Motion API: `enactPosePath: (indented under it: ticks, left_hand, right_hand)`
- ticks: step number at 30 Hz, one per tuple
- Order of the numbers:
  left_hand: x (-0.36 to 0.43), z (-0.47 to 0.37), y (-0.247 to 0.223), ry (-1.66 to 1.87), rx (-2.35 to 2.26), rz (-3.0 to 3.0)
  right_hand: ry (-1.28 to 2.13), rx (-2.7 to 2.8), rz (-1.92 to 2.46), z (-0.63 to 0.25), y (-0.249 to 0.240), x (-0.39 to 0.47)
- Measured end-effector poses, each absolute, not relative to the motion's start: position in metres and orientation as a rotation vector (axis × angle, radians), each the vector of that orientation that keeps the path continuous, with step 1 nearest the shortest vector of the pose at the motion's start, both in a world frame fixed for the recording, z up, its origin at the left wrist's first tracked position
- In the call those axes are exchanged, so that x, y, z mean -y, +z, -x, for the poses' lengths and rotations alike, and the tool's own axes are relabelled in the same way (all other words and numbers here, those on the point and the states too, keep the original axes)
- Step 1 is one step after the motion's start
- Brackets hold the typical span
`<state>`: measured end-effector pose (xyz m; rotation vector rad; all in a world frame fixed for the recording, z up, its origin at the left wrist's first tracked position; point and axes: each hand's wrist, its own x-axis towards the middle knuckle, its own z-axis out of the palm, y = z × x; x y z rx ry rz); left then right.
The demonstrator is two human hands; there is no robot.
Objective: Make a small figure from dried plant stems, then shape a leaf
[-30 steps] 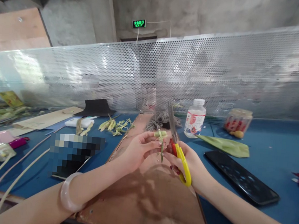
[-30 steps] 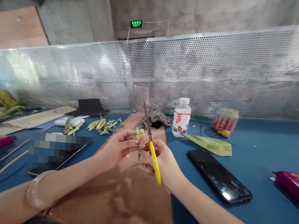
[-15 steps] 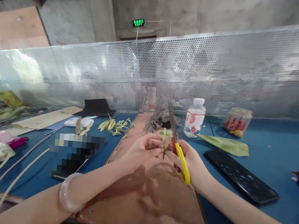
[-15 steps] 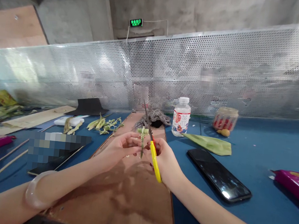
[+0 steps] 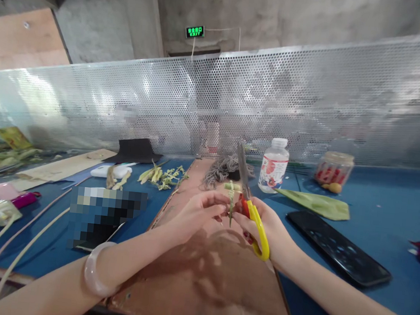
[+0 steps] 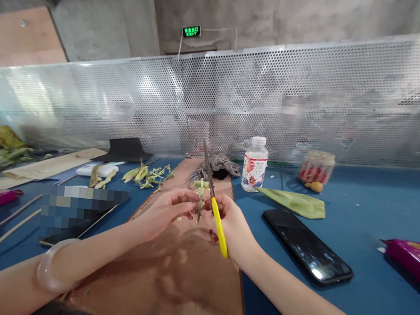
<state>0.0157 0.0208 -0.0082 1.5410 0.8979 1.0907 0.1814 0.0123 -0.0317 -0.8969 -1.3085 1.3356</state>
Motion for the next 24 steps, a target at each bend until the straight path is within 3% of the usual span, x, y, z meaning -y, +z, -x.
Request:
enactPosePath:
  ticks: [24]
  left_hand:
    - [-0.033, -0.007, -0.012, 0.925, -0.763, -1.358]
  right_hand:
    - [1.443, 1.262, 0.821, -0.18, -0.028, -0.012]
